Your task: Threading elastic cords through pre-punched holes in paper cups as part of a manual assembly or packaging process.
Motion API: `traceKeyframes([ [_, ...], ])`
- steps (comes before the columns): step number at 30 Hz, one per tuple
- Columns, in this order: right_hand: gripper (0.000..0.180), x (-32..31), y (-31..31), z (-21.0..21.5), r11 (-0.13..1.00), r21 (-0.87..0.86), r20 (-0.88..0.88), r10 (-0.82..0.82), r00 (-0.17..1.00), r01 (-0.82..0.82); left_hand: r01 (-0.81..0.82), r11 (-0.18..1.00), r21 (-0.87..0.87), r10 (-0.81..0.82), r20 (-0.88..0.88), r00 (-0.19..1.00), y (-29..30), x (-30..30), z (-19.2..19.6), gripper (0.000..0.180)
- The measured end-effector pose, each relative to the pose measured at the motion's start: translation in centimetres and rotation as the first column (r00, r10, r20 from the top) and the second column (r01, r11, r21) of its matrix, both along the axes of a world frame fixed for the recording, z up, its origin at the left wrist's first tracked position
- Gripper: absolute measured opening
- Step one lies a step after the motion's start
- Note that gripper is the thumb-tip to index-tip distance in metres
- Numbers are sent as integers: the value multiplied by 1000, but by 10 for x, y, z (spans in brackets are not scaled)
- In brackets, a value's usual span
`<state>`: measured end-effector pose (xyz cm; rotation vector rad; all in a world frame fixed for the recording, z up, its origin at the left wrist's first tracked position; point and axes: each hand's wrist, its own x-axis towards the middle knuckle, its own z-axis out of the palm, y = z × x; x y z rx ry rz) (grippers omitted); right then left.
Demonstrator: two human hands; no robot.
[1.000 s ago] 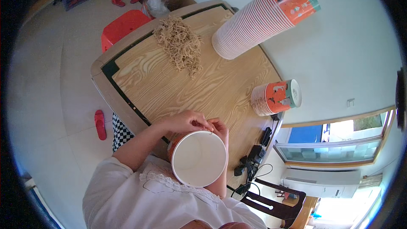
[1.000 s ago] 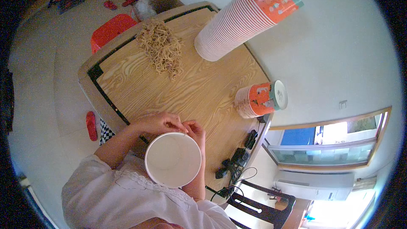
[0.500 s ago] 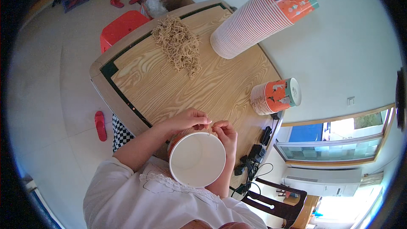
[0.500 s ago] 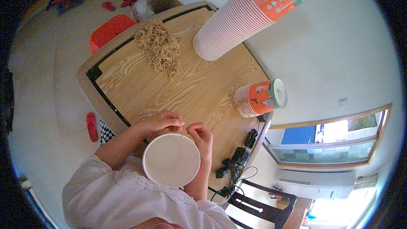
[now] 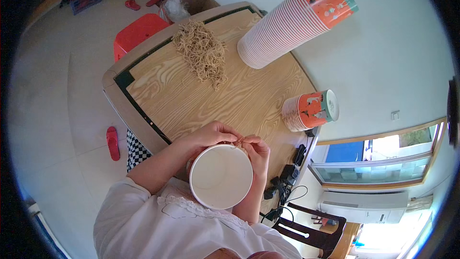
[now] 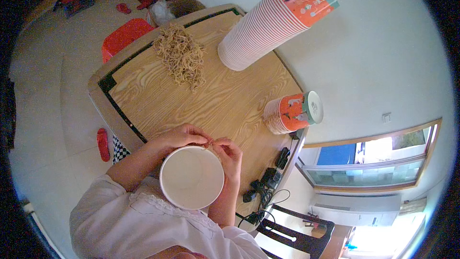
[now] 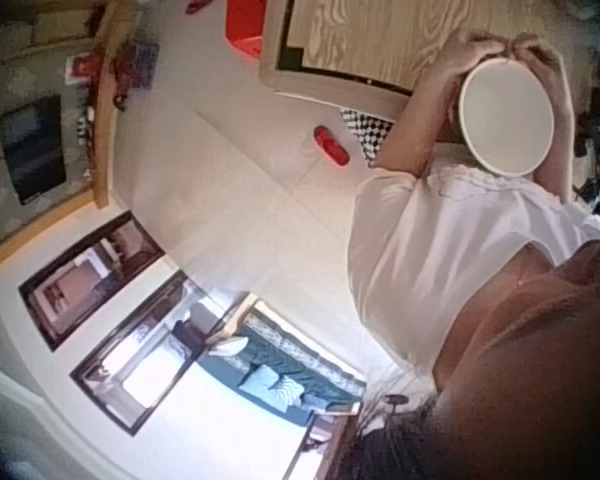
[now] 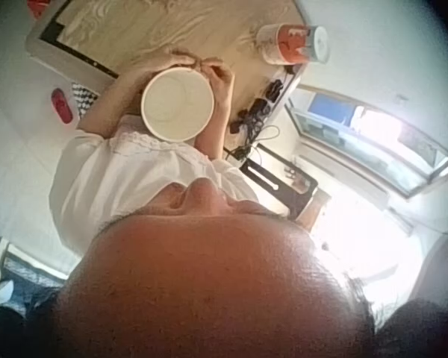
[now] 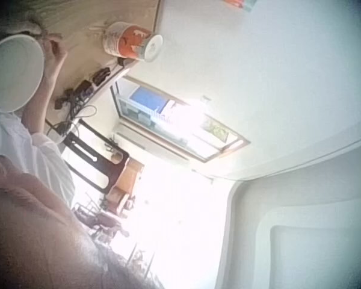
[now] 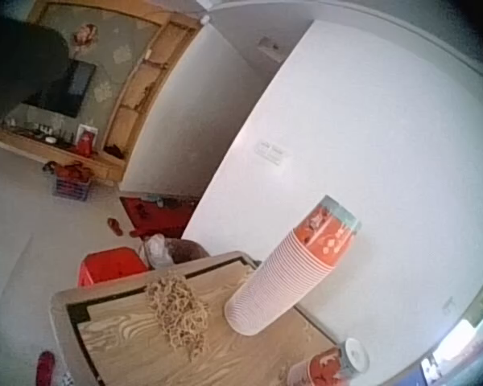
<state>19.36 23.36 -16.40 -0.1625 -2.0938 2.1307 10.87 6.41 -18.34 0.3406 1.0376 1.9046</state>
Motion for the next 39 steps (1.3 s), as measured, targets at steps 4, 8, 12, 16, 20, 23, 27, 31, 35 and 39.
traceKeyframes([
  [4,12,-5,1,-1,998,54,-41,22,999,-20,15,1000,19,-15,34,999,0,-2,-1,20],
  [8,13,-9,-1,0,998,62,-41,23,999,-20,22,1000,1,-22,0,1000,2,-6,-7,18],
  [12,19,-12,-3,5,998,56,37,26,999,-28,7,997,-81,-15,-107,994,1,-8,-4,17],
  [16,21,-14,-4,6,998,39,46,56,997,-58,18,998,-60,-27,-153,988,3,-11,-10,16],
  [20,17,-14,-1,4,995,62,82,79,993,-84,-31,996,-89,8,-243,970,2,-11,-11,18],
  [23,11,-11,4,3,989,-32,20,147,989,-146,-66,993,-103,37,-260,965,2,-13,-12,18],
  [27,21,-3,-3,16,969,-165,148,207,967,-182,-70,995,-67,57,-177,982,2,-14,-17,16],
  [31,33,-6,-3,20,947,-74,141,320,937,-312,-66,998,-7,63,-207,976,2,-13,-16,15],
  [35,36,-4,-2,19,967,-86,193,252,948,-239,-75,997,-20,68,-244,967,-3,-13,-13,15],
  [39,36,-1,-1,18,971,-139,210,222,952,-196,-30,998,50,37,-159,987,-9,-14,-16,12],
])
